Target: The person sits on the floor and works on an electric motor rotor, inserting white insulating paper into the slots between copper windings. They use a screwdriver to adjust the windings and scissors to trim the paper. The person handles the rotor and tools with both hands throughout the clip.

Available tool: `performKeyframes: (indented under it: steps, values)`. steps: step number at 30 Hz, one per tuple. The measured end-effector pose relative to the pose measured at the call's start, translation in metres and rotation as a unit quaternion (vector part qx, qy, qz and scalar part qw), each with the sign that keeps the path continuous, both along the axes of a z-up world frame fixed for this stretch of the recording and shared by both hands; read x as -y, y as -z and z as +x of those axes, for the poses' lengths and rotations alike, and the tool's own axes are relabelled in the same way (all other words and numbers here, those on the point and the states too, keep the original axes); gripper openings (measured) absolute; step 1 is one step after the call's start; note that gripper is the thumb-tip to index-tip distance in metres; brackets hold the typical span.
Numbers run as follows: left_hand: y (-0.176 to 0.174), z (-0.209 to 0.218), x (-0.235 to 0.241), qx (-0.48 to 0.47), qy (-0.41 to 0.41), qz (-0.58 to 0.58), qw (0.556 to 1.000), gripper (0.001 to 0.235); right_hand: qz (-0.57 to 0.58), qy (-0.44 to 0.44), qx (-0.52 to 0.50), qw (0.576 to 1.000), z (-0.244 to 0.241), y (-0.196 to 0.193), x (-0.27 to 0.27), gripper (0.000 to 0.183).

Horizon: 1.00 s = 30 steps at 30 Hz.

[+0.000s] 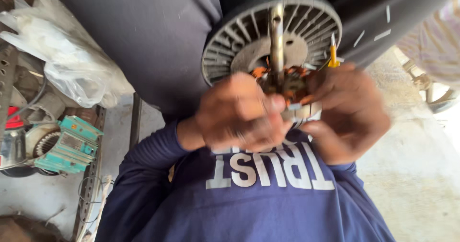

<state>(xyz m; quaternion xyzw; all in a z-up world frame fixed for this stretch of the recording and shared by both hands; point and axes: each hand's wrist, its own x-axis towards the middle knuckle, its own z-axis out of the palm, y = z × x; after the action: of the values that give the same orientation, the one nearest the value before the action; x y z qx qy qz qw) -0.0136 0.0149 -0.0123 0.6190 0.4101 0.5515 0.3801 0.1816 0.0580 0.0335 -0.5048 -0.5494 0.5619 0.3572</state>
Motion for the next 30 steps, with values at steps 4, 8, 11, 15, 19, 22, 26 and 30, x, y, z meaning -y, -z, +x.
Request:
performKeyframes:
  steps: [4,8,11,15,19,22,26,30]
  values:
    - [0.006,-0.001,0.014,0.042,-0.023,-0.051,0.998,0.041,0.100,0.200,0.025,0.974,0.016,0.006,0.025,0.017]
    - [0.010,0.004,0.016,0.167,-0.091,-0.050,0.980,0.034,0.061,0.008,0.222,0.973,0.021,-0.003,0.062,0.020]
    - [-0.002,-0.017,0.031,0.032,-0.134,-0.085,0.987,0.023,0.079,-0.133,0.254,0.955,0.003,0.007,0.086,0.032]
    - [-0.013,-0.037,0.041,-0.034,-0.167,-0.013,0.985,0.017,0.151,-0.108,0.280,0.942,-0.021,0.033,0.098,0.033]
    - [-0.024,-0.042,0.056,-0.060,-0.128,-0.022,0.990,0.011,0.165,-0.101,0.271,0.943,-0.028,0.038,0.101,0.022]
    - [-0.022,-0.037,0.061,-0.068,-0.092,-0.029,0.993,0.011,0.147,-0.083,0.251,0.953,-0.028,0.037,0.103,0.018]
    - [-0.020,-0.030,0.070,-0.113,-0.063,-0.041,0.991,0.010,0.131,-0.070,0.227,0.962,-0.025,0.037,0.104,0.024]
    - [-0.014,-0.023,0.074,-0.091,-0.045,-0.056,0.993,0.010,0.139,-0.082,0.204,0.965,-0.019,0.037,0.102,0.025]
